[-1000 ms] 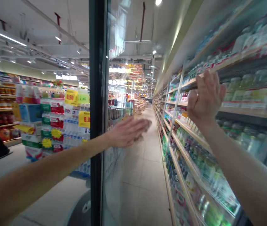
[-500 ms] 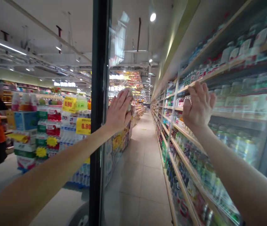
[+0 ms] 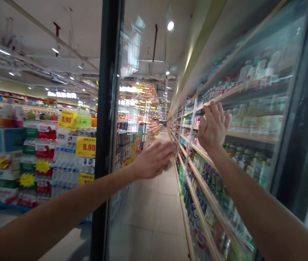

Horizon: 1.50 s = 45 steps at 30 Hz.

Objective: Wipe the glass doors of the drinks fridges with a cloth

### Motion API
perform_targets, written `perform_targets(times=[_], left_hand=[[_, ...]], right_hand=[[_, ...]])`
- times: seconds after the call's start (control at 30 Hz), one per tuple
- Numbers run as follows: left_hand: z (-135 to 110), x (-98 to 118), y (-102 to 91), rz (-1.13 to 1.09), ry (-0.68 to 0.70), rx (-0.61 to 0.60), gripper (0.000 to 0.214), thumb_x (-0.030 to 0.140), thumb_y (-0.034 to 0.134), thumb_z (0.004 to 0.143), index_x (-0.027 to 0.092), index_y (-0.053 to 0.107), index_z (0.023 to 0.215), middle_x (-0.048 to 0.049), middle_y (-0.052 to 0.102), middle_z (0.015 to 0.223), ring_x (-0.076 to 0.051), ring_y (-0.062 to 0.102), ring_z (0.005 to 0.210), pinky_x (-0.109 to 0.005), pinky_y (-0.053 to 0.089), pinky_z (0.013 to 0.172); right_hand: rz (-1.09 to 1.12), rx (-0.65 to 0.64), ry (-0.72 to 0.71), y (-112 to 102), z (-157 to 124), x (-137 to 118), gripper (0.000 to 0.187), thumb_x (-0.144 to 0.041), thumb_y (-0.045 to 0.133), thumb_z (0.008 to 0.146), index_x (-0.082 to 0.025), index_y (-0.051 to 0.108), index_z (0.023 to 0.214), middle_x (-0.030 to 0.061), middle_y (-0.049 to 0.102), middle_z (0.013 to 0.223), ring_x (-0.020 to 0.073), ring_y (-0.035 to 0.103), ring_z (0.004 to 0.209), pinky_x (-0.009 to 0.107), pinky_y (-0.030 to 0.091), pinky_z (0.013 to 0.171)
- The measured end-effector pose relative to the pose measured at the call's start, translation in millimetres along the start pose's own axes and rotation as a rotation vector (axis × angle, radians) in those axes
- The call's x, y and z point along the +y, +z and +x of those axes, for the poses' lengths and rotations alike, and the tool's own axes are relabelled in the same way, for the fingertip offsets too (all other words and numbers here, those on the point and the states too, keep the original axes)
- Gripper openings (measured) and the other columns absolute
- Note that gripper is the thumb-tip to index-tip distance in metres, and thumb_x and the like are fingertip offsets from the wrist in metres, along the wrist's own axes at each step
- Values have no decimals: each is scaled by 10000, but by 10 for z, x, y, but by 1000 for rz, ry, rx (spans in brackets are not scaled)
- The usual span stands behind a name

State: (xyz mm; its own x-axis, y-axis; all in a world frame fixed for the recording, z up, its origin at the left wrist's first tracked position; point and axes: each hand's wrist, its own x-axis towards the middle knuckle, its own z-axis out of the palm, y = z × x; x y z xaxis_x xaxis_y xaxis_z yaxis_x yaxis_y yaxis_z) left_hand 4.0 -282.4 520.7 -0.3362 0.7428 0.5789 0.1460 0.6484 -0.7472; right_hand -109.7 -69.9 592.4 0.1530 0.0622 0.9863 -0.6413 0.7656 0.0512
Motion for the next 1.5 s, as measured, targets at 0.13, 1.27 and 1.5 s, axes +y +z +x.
perform_targets(times=[0.13, 1.27, 1.5], left_hand=[[9, 16, 17, -30, 273, -65, 506, 302, 274, 920, 187, 269, 1413, 11, 259, 1502, -107, 158, 1401, -313, 168, 1157], [-138, 204, 81, -46, 302, -56, 472, 292, 288, 926, 201, 325, 1388, 28, 292, 1489, -106, 177, 1395, -312, 148, 1158], [299, 71, 16, 15, -248, 121, 482, 302, 258, 940, 147, 314, 1393, -44, 230, 1511, -198, 154, 1408, -448, 110, 1158]], right_hand=[[-13, -1, -12, -3, 2, -3, 490, -376, 292, 871, -168, 534, 1243, 105, 446, 1390, 232, 346, 1329, 469, 230, 1079], [-22, -53, 5, -28, 11, -12, 492, -357, 281, 878, -161, 501, 1272, 91, 419, 1411, 246, 317, 1339, 488, 210, 1084], [9, -40, 6, -40, 4, -21, 474, -325, 245, 896, -161, 516, 1248, 113, 429, 1400, 244, 321, 1335, 466, 205, 1085]])
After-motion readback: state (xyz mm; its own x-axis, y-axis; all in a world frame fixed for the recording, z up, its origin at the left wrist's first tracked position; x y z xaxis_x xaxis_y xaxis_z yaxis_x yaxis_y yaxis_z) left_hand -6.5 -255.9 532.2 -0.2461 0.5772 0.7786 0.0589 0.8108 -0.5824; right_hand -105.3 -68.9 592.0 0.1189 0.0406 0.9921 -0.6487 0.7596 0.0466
